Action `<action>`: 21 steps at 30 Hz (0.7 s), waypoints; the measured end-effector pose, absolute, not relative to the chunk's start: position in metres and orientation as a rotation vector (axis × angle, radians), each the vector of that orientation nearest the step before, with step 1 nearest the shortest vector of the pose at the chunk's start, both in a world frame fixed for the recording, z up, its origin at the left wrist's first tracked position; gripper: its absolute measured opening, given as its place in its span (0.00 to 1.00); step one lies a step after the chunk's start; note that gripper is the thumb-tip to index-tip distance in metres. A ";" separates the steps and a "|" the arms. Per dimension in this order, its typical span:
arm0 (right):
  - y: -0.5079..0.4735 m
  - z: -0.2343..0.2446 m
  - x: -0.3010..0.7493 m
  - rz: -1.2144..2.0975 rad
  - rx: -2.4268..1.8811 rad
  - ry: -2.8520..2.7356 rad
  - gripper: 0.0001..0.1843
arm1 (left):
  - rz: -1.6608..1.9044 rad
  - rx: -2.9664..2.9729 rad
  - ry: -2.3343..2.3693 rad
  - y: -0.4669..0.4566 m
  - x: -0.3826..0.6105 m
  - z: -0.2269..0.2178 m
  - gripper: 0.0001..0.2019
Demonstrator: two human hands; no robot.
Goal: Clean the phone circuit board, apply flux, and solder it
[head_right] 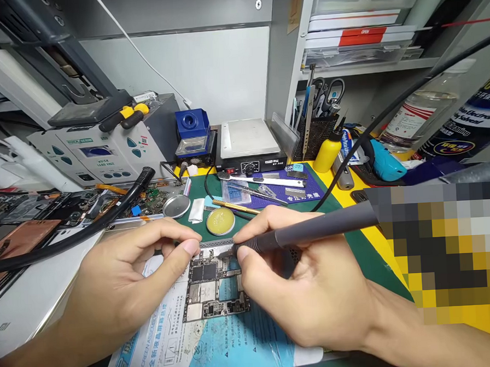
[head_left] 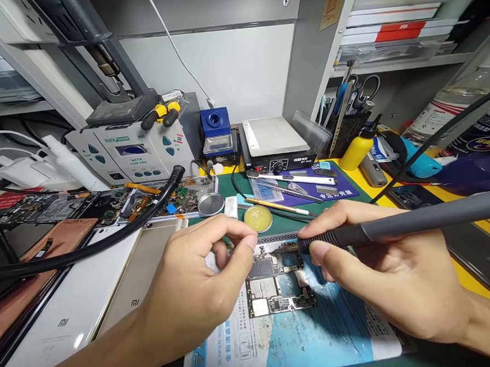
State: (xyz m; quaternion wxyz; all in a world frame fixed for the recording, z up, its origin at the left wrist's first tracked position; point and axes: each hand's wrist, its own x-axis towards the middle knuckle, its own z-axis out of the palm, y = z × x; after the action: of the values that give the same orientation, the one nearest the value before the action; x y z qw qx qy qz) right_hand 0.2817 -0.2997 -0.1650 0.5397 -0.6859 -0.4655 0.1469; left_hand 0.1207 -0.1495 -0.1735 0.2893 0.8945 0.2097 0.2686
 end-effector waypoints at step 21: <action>-0.302 -0.167 0.283 0.267 -1.644 -1.189 0.04 | 0.728 2.392 0.554 -0.150 0.124 -0.173 0.08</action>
State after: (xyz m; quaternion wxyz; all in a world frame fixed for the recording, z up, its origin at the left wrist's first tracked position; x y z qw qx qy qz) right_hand 0.2833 -0.3015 -0.1665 0.5207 -0.6859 -0.4960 0.1112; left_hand 0.1239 -0.1497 -0.1725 0.2864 0.8949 0.2074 0.2723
